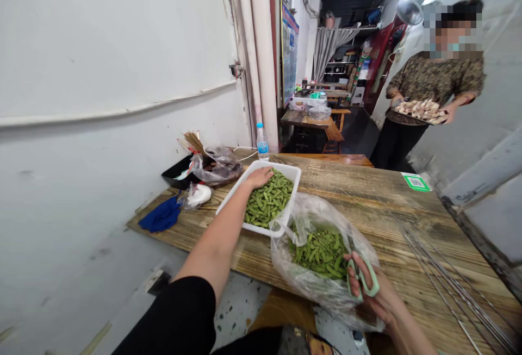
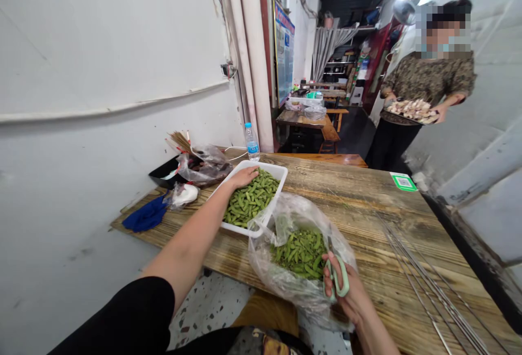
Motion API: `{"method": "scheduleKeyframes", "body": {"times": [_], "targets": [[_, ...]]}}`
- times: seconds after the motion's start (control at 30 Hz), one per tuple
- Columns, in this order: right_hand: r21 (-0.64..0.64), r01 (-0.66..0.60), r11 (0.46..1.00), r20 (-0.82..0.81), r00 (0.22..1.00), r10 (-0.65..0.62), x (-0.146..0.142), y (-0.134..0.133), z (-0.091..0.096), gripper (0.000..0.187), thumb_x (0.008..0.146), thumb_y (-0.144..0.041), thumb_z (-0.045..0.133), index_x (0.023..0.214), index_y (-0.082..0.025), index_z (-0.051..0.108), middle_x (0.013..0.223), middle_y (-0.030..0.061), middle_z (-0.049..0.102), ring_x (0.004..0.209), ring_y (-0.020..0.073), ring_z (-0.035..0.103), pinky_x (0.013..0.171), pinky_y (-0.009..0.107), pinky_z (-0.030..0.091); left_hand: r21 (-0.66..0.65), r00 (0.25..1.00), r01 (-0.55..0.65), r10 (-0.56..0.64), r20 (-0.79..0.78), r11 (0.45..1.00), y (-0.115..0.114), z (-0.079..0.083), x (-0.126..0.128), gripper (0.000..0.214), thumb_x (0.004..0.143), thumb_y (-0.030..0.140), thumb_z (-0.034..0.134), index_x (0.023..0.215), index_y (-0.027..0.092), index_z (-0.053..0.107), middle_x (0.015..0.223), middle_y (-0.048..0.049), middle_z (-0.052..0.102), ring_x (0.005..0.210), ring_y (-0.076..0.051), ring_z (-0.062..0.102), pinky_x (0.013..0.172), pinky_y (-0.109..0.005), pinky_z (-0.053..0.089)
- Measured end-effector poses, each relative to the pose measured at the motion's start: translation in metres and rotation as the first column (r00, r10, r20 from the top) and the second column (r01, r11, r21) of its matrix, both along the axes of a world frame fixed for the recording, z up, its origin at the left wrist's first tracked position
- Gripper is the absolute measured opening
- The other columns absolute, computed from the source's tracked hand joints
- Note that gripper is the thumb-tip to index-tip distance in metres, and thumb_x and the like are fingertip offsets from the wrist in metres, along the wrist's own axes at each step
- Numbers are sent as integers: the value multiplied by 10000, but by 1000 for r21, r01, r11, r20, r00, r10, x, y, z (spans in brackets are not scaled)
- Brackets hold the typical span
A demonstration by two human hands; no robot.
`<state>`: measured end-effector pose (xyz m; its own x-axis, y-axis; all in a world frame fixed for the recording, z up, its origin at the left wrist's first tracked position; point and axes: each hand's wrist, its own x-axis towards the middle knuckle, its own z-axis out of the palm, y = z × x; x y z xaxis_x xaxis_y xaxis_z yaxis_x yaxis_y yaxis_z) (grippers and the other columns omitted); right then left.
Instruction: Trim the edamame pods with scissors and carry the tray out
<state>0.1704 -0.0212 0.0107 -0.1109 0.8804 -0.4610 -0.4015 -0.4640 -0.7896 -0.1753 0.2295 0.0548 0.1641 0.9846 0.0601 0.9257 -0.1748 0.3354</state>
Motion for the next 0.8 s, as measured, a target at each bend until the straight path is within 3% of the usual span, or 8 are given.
{"method": "scheduleKeyframes", "body": {"times": [0.13, 0.27, 0.37, 0.43, 0.47, 0.53, 0.6, 0.8], "targets": [[-15, -2, 1000, 10, 1000, 2, 4, 1, -2, 211, 743, -433, 698, 806, -237, 654, 595, -13, 467, 435, 90, 398, 341, 225, 374, -19, 997, -74, 74, -23, 997, -13, 20, 3, 596, 856, 541, 383, 1329, 185, 448, 1384, -158, 439, 1292, -325, 348, 1054, -512, 207], [1, 9, 1000, -5, 1000, -9, 7, 4, -11, 239, 727, -426, 712, 839, -220, 664, 594, -16, 482, 432, 91, 399, 331, 218, 376, 321, 985, -170, 155, 72, 932, -85, 39, 30, 568, 871, 512, 386, 1350, 208, 423, 1423, -137, 385, 1345, -305, 259, 1080, -517, 158], [-16, -14, 1000, -56, 998, 13, 2, 5, -8, 249, 717, -416, 726, 844, -210, 667, 585, -19, 500, 433, 86, 411, 335, 203, 380, 325, 963, 94, -168, 210, 941, -165, 29, 72, 402, 926, 361, 306, 1127, 167, 596, 1123, -97, 629, 1062, -181, 546, 950, -301, 383], [-17, -60, 998, -82, 995, 59, -5, 6, -2, 247, 721, -411, 726, 845, -207, 664, 586, -19, 515, 435, 84, 420, 344, 200, 388, 91, 873, 439, -449, 191, 894, -205, 12, 101, 380, 927, 351, 314, 920, 189, 658, 892, -51, 677, 843, -149, 603, 793, -238, 441], [-18, -84, 996, -85, 993, 82, -8, 7, 2, 249, 717, -409, 730, 840, -204, 662, 582, -20, 521, 433, 84, 421, 344, 200, 388, -38, 856, 503, -491, 161, 863, -216, 2, 112, 373, 920, 343, 329, 849, 185, 660, 817, -50, 673, 783, -153, 607, 748, -238, 447], [-17, -107, 994, -75, 992, 105, -13, 11, 7, 265, 695, -407, 749, 822, -194, 656, 568, -21, 529, 427, 85, 426, 340, 200, 385, -220, 908, 413, -419, 24, 884, -222, -16, 126, 281, 880, 269, 398, 880, 154, 654, 853, -99, 668, 813, -199, 616, 748, -276, 458], [-10, -80, 997, -55, 995, 79, -14, 19, 8, 287, 667, -409, 769, 800, -184, 649, 548, -23, 533, 417, 86, 429, 336, 201, 383, -245, 956, 252, -279, -84, 936, -212, -28, 129, 292, 823, 144, 423, 1042, 122, 613, 998, -161, 637, 934, -245, 605, 804, -320, 459], [47, 106, 993, -47, 994, -104, 4, 46, 4, 335, 618, -428, 791, 785, -186, 631, 506, -36, 523, 413, 88, 439, 340, 199, 394, -114, 991, 88, -75, 109, 990, -174, -37, 132, 639, 697, -9, 416, 1319, 139, 421, 1262, -186, 514, 1181, -248, 494, 985, -341, 390]]}}
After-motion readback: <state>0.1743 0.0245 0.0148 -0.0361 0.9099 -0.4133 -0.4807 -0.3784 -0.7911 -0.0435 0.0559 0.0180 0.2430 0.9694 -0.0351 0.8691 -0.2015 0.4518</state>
